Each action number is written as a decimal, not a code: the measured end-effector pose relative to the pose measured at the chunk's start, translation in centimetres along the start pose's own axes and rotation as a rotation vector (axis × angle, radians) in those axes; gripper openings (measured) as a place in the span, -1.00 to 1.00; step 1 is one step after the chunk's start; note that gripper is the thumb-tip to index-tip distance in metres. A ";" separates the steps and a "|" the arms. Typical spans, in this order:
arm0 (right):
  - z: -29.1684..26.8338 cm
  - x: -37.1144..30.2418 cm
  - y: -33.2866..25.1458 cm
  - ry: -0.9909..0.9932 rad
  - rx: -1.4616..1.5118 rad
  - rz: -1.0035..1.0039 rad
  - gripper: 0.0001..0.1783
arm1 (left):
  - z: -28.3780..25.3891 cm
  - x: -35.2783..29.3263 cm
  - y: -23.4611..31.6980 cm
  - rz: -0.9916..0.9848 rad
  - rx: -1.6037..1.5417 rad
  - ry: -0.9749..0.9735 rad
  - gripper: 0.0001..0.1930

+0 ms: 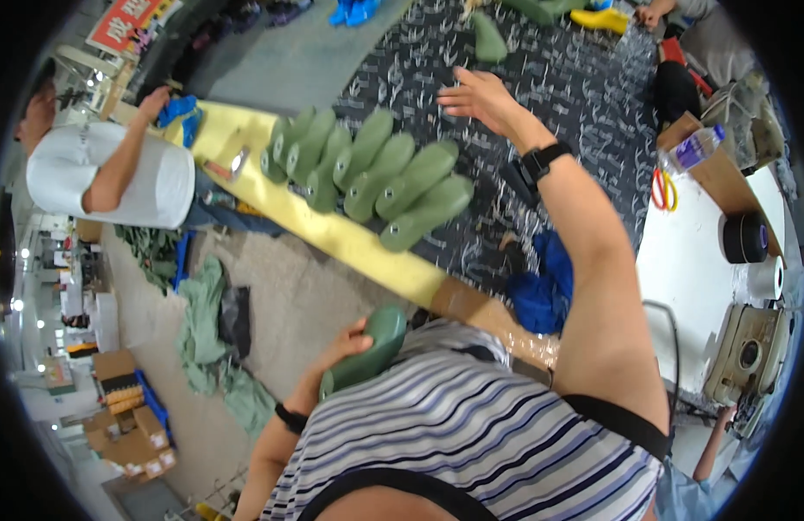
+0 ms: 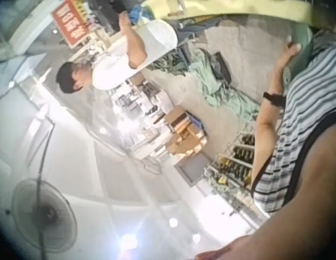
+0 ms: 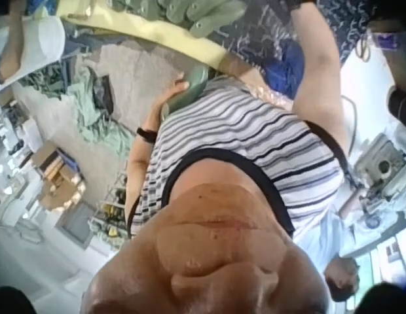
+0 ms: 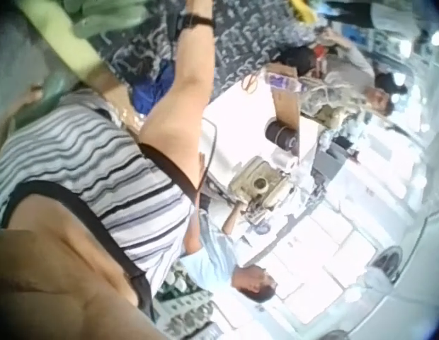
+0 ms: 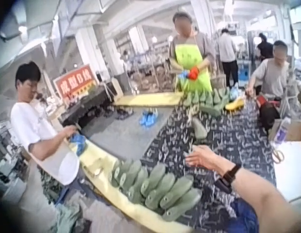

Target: The recorder is picking up green plastic shoe lasts from a work table and placing them onto the shelves of a mobile storage rack.

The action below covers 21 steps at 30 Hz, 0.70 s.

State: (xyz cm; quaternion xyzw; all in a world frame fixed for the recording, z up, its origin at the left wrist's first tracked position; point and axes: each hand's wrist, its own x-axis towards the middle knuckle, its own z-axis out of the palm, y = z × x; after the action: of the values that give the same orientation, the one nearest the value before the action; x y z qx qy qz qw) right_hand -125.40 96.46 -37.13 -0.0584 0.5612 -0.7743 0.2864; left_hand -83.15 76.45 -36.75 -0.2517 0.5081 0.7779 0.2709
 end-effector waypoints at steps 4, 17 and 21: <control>7.7 -7.7 4.0 -0.731 -0.431 0.206 -0.46 | 1.0 2.8 2.8 0.105 0.059 -0.022 -0.30; 0.0 -16.2 7.9 -0.051 -0.494 0.213 -0.66 | 4.8 14.4 5.5 0.397 0.458 0.099 -0.49; -4.9 -13.6 8.4 0.179 -0.407 0.342 -0.59 | 3.0 13.6 6.2 0.738 0.690 0.388 -0.66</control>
State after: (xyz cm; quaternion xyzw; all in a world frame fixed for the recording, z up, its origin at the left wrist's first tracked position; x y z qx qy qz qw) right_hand -113.01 105.76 -43.34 0.0492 0.7299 -0.5883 0.3446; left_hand -97.55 79.36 -40.67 -0.0918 0.8294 0.5486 -0.0522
